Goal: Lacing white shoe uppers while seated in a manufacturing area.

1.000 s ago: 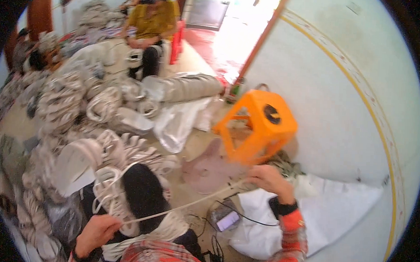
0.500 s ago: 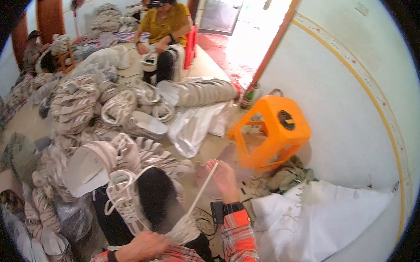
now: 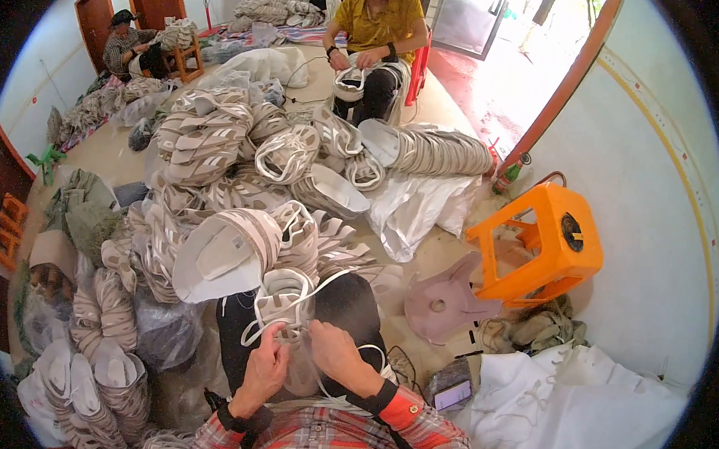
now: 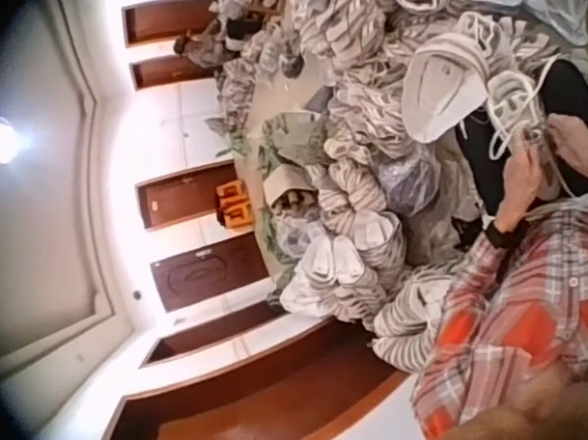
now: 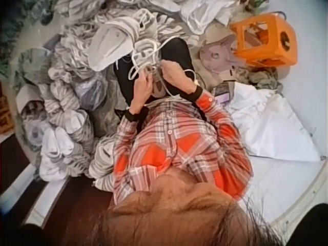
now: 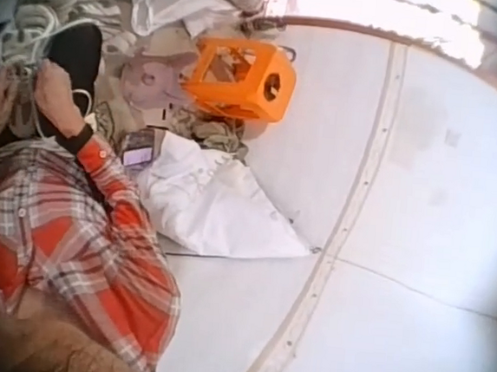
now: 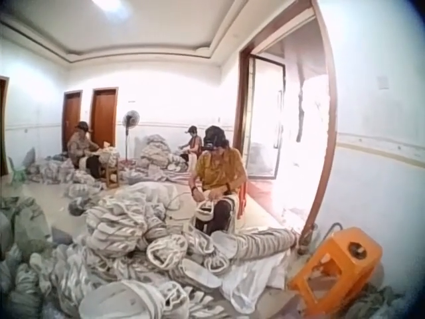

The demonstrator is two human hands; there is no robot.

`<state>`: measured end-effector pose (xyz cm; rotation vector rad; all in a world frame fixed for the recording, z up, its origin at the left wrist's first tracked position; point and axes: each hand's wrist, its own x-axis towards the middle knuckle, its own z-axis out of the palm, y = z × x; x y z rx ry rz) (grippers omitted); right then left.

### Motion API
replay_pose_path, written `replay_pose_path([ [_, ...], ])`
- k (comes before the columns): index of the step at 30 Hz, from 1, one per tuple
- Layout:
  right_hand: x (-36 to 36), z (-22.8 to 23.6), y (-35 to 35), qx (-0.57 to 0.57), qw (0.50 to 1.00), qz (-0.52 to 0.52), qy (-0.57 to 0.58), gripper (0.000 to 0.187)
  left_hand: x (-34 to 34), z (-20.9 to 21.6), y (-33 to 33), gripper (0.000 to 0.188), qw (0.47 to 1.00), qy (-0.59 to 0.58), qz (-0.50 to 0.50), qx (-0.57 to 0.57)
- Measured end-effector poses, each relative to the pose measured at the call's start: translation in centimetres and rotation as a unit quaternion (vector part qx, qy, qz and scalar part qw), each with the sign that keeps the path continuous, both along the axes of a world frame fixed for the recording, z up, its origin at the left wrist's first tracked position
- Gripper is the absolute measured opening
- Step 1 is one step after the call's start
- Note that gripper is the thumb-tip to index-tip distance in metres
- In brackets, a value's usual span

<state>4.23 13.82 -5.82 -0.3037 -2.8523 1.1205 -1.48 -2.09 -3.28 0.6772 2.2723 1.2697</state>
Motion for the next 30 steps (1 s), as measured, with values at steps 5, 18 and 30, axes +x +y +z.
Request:
replay_pose_path([
  [5,-0.3,0.6,-0.6,0.01,1.0,-0.012,-0.009,0.007,-0.9,0.2,0.1,0.036,0.984,0.09,-0.061,-0.138],
  [18,-1.2,-0.1,0.2,0.02,0.999,-0.01,-0.034,0.015,-6.6,0.5,0.0,0.04,0.935,-0.289,-0.202,-0.037],
  [30,-1.3,-0.1,-0.7,-0.004,0.998,-0.047,-0.041,0.013,-8.3,1.2,3.9,0.017,0.949,-0.153,-0.232,-0.147],
])
